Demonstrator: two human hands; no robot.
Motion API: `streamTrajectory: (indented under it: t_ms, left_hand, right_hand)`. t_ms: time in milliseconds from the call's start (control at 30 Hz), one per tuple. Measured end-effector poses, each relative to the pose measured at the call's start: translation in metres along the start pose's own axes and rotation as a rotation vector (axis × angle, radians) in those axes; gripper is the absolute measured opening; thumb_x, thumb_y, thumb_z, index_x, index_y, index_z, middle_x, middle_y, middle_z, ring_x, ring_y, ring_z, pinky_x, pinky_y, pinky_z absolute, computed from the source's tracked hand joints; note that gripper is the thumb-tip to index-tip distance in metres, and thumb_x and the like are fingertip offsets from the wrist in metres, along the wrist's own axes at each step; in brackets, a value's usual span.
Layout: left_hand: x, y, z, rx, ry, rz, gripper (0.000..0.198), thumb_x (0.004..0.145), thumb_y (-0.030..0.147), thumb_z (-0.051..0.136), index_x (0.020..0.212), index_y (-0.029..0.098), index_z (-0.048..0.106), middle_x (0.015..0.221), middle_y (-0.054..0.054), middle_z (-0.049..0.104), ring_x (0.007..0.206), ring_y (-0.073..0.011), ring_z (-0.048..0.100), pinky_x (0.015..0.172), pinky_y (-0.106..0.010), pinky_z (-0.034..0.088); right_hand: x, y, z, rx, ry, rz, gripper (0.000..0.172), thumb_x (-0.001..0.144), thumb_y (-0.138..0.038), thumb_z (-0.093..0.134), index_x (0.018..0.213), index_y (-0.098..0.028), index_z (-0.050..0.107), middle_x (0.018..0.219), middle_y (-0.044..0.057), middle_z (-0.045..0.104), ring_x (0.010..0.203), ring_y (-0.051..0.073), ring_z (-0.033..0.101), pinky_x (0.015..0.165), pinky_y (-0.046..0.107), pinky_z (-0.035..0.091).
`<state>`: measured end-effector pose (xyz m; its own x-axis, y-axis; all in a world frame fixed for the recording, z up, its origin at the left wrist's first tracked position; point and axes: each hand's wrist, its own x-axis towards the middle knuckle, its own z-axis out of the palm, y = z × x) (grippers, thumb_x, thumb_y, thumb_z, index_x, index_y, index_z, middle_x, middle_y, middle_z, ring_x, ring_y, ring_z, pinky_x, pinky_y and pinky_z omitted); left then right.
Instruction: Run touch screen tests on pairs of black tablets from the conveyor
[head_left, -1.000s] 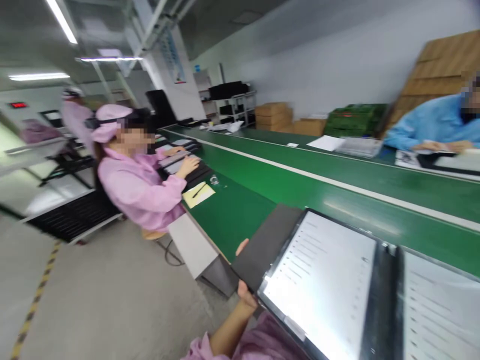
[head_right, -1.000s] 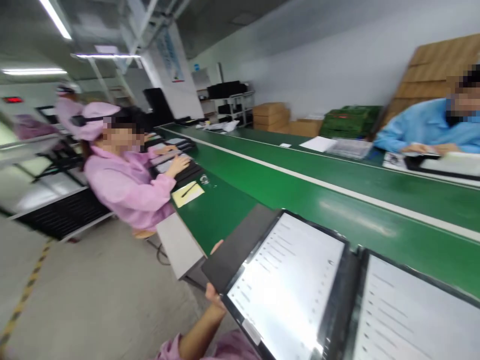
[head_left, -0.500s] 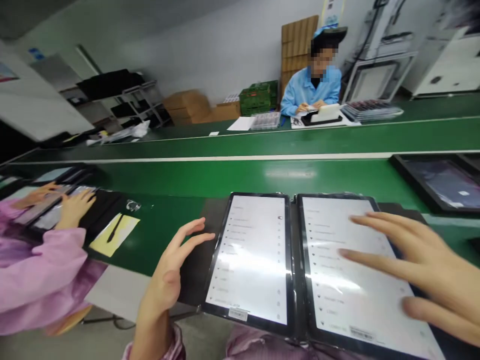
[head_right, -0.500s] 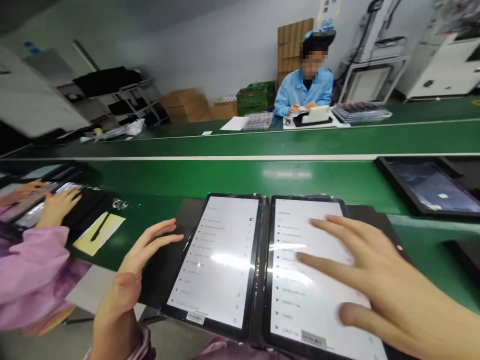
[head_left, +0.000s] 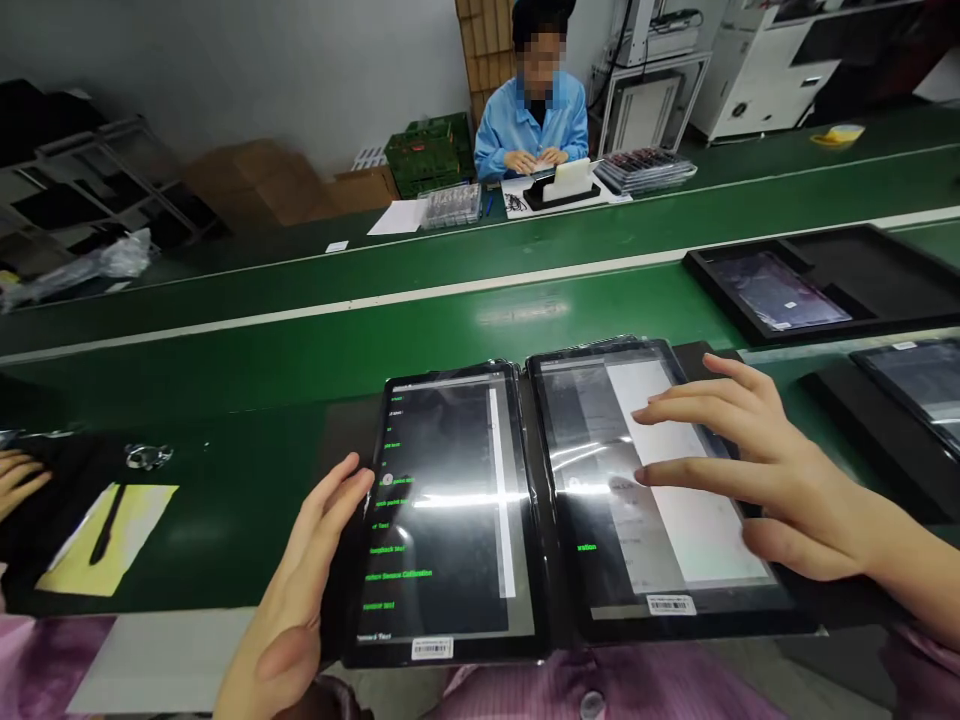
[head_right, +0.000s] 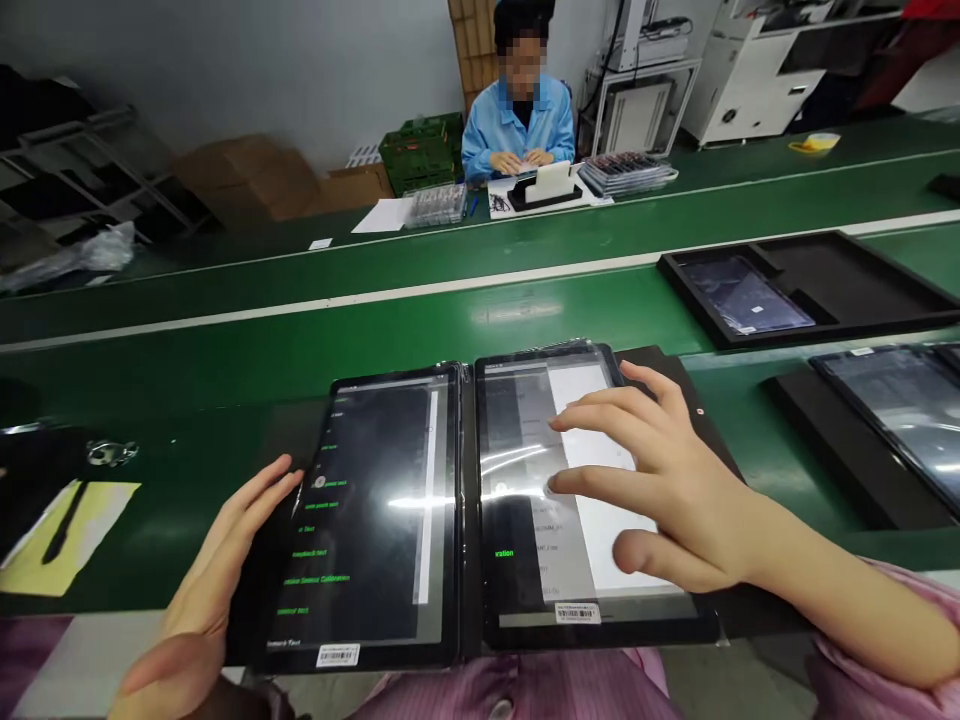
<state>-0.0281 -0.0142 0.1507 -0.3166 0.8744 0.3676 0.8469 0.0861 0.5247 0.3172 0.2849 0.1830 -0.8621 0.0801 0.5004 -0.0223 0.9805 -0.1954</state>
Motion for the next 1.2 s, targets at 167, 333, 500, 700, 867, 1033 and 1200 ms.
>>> streamTrajectory:
  t_ms: [167,333,500,700,867,1033,1200]
  left_hand:
    - [-0.001,0.001,0.001,-0.039,0.032,0.058,0.105,0.087,0.094,0.004,0.149,0.034,0.062,0.159,-0.01,0.053,0.137,-0.0388,0.06,0.12,-0.057,0.045]
    - [-0.008,0.001,0.007,-0.156,0.163,0.046,0.103,0.088,0.093,0.002,0.126,0.032,0.076,0.151,-0.008,0.06,0.119,-0.0339,0.071,0.11,-0.053,0.056]
    - [-0.013,0.005,0.006,-0.127,0.15,0.041,0.108,0.089,0.092,0.002,0.12,0.025,0.081,0.144,-0.013,0.063,0.117,-0.0345,0.072,0.106,-0.051,0.06]
    - [-0.014,0.0,0.007,-0.1,0.099,0.065,0.101,0.09,0.092,0.009,0.149,0.031,0.062,0.154,-0.014,0.051,0.123,-0.0362,0.068,0.105,-0.051,0.059]
    - [-0.012,-0.005,0.008,-0.07,0.056,0.009,0.113,0.082,0.097,0.007,0.159,0.027,0.049,0.155,-0.018,0.048,0.121,-0.0364,0.067,0.099,-0.048,0.06]
    - [-0.005,0.0,0.003,0.01,-0.036,-0.035,0.111,0.084,0.092,-0.004,0.158,0.029,0.049,0.156,-0.016,0.049,0.131,-0.0377,0.06,0.101,-0.047,0.057]
    - [-0.002,-0.004,0.001,0.041,-0.083,0.043,0.099,0.091,0.087,-0.002,0.163,0.034,0.04,0.152,-0.011,0.056,0.132,-0.0349,0.058,0.109,-0.046,0.05]
  right_hand:
    - [0.007,-0.008,0.014,-0.009,-0.067,-0.014,0.08,0.105,-0.071,0.008,0.124,-0.037,0.078,0.145,0.008,0.06,0.133,0.034,0.053,0.125,0.07,0.016]
    - [0.007,-0.009,0.013,-0.037,-0.069,-0.048,0.079,0.102,-0.078,0.016,0.124,-0.036,0.078,0.15,0.009,0.059,0.137,0.039,0.051,0.125,0.073,0.011]
    - [0.006,-0.003,0.013,-0.077,-0.098,-0.118,0.079,0.099,-0.082,0.021,0.13,-0.035,0.075,0.151,0.011,0.058,0.135,0.04,0.053,0.126,0.074,0.011]
    - [-0.013,0.002,0.01,-0.109,-0.003,-0.003,0.082,0.095,-0.085,0.018,0.136,-0.038,0.071,0.155,0.01,0.053,0.135,0.049,0.052,0.125,0.076,0.018]
    - [-0.017,0.008,0.009,-0.102,-0.027,0.017,0.082,0.097,-0.081,0.015,0.126,-0.03,0.072,0.143,0.014,0.059,0.127,0.047,0.057,0.126,0.074,0.015]
    - [-0.004,0.006,0.013,-0.092,-0.023,0.052,0.074,0.103,-0.073,0.015,0.128,-0.029,0.07,0.141,0.013,0.058,0.127,0.039,0.055,0.127,0.068,0.013]
    - [0.001,0.004,0.017,-0.092,-0.071,0.084,0.075,0.104,-0.072,0.015,0.131,-0.032,0.072,0.145,0.011,0.055,0.129,0.037,0.051,0.124,0.072,0.013]
